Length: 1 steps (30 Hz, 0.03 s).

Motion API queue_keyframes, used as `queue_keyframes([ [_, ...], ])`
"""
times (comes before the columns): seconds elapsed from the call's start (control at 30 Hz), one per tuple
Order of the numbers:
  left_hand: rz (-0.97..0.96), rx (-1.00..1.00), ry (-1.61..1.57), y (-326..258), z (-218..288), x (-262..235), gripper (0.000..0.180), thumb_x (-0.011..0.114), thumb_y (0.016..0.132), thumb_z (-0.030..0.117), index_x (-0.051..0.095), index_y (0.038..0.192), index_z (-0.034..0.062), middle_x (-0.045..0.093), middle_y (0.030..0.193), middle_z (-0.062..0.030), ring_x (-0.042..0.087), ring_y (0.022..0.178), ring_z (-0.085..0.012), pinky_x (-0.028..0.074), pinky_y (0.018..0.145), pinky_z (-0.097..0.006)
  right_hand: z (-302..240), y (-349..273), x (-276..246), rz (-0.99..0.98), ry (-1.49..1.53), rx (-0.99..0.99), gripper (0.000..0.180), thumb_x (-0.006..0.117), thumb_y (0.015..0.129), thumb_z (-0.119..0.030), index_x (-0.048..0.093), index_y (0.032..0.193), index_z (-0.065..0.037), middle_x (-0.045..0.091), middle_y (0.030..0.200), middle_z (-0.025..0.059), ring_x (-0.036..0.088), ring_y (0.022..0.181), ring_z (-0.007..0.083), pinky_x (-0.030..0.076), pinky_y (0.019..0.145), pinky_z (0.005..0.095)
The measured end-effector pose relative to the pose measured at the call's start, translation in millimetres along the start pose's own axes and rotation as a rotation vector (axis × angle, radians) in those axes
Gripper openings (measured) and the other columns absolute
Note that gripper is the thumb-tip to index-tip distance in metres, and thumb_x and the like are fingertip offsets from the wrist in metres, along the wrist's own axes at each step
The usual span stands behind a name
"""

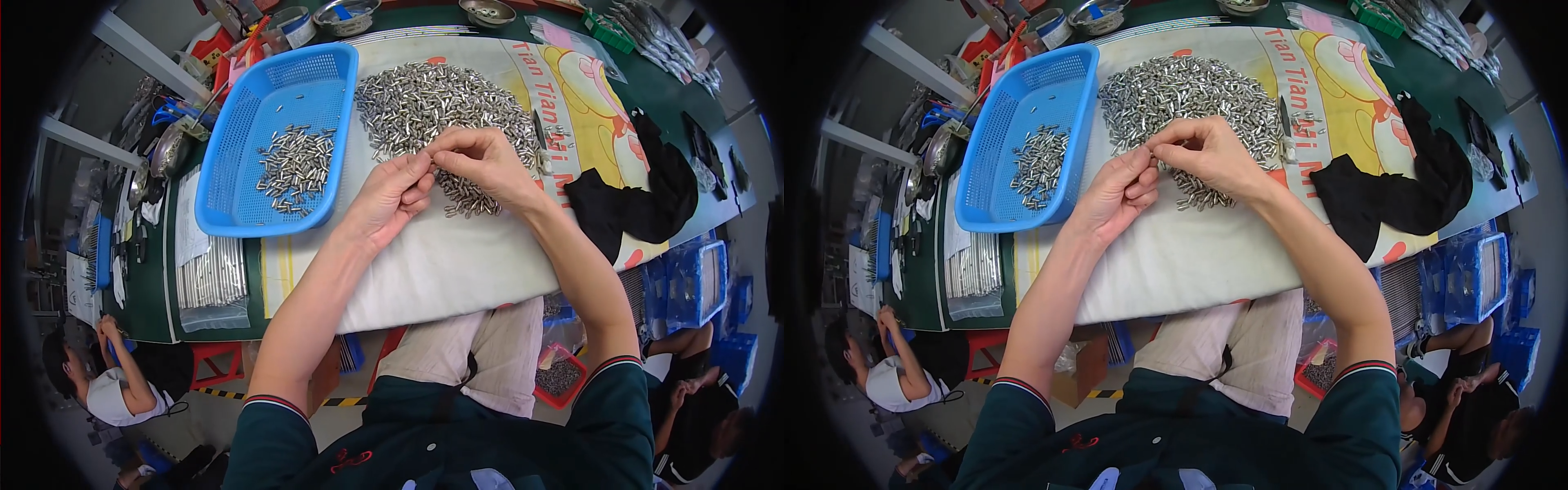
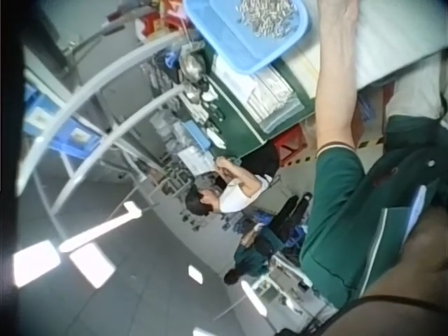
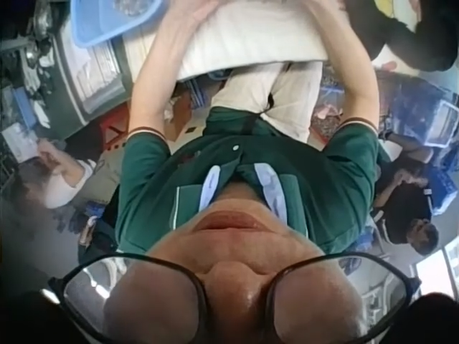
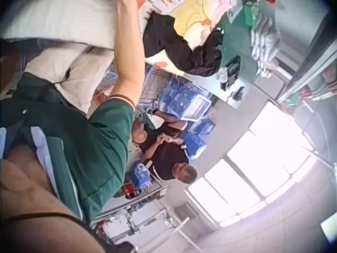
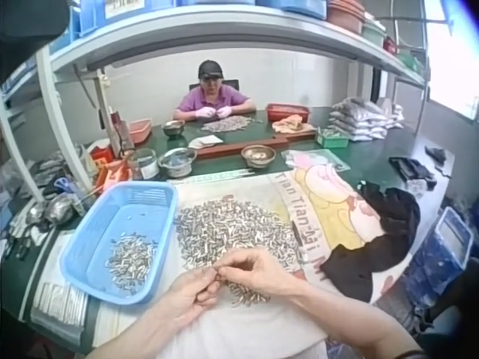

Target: Inspecting and sorting small metal hardware components at a workbench.

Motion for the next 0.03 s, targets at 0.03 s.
queue_keyframes([
  [0.03, 0.008, 0.01, 0.035, 0.1, -0.3, 0.1, 0.018, 0.056, 0.087, 0.022, 0.055, 0.089, 0.0034, 0.05, 0.067, 0.0014, 0.033, 0.05, -0.0028, 0.028, 0.045, -0.017, 1.6, 0.0, -1.0, -0.005, 0.003, 0.002, 0.015, 0.058, 0.081, -0.007, 0.064, 0.09, 0.003, 0.059, 0.087, 0.0049, 0.055, 0.084, 0.0119, 0.042, 0.078, 0.0245],
])
Point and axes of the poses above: each hand's wrist, its own y-axis towards the middle knuckle, its own x-axis out of the palm, z = x × y, the point moved 2 cm from there along y, towards the middle knuckle
